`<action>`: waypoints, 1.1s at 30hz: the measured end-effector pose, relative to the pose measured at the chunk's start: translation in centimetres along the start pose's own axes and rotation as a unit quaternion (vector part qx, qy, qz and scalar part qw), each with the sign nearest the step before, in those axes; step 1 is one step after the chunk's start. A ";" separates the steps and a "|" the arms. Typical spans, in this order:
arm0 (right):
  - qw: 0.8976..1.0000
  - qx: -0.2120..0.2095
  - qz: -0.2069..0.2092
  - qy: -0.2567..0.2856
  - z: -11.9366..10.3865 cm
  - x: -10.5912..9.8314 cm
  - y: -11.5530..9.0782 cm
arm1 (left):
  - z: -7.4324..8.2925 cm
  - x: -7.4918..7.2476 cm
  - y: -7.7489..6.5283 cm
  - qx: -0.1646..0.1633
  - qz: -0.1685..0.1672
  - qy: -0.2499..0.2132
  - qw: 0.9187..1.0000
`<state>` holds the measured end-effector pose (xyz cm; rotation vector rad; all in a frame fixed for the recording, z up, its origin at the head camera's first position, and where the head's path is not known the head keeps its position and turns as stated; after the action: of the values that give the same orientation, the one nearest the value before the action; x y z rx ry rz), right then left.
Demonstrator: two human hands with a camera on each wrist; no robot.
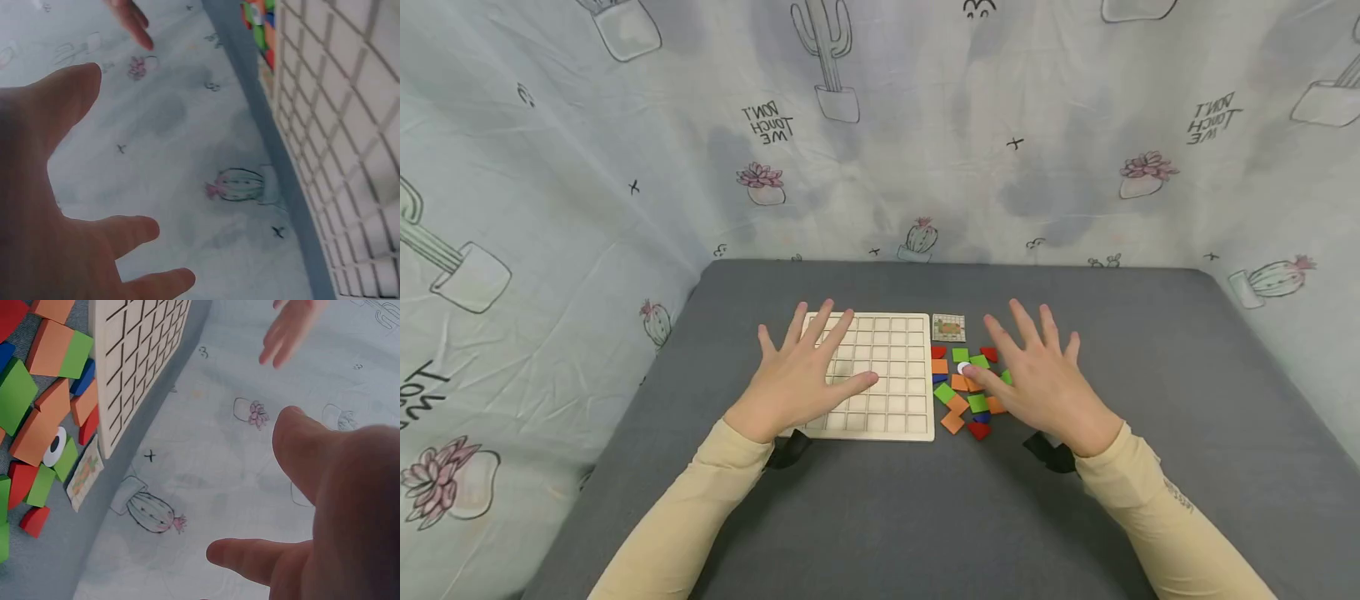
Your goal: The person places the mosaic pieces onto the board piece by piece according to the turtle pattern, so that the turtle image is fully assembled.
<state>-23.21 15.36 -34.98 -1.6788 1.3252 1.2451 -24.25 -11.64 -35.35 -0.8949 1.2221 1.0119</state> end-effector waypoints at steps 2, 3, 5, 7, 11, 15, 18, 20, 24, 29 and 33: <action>1.000 -0.001 0.001 0.002 0.0 0.0 0.1 | -0.7 0.5 -0.4 -0.001 -0.002 -0.001 1.000; 1.000 -0.003 0.001 0.004 0.1 0.0 0.1 | -1.0 0.8 -0.5 0.000 -0.002 0.000 1.000; 1.000 -0.006 0.001 0.007 0.2 0.1 0.2 | -1.5 1.4 -0.8 0.001 -0.002 0.003 1.000; 1.000 -0.012 0.004 0.013 0.2 0.2 0.3 | -2.1 1.9 -1.0 0.003 -0.003 0.002 1.000; 0.999 -0.034 0.023 0.017 0.2 0.3 0.6 | -3.3 3.0 -1.4 -0.001 -0.004 0.005 1.000; 0.997 -0.054 0.048 0.011 0.1 0.2 1.0 | -4.7 3.9 -1.7 -0.008 -0.007 0.001 1.000; 0.996 -0.069 0.060 0.009 0.0 0.5 1.3 | -5.7 4.5 -1.9 -0.013 -0.009 -0.006 1.000; 0.995 -0.078 0.064 0.007 -0.1 1.0 1.6 | -6.2 4.8 -2.1 -0.015 -0.012 -0.010 1.000; 0.993 -0.094 0.067 0.003 -0.3 2.0 2.2 | -7.2 5.5 -2.4 -0.021 -0.022 -0.013 0.999; 0.990 -0.128 0.059 0.005 -0.7 3.3 3.0 | -8.0 6.4 -2.7 -0.027 -0.036 -0.019 0.999; 0.989 -0.142 0.040 0.014 -0.8 4.4 3.6 | -8.4 6.9 -2.9 -0.031 -0.045 -0.025 0.998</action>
<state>-26.30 12.17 -38.66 -1.8576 1.2913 1.5208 -23.76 -19.60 -43.27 -0.9592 1.1049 0.9981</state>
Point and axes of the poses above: each hand's wrist, its own y-axis towards the middle knuckle, its own x-axis out of the palm, z = x × y, the point moved 10 cm from there along y, towards the middle knuckle, and after that the axes turned 4 degrees about y, right-handed, at the moved point
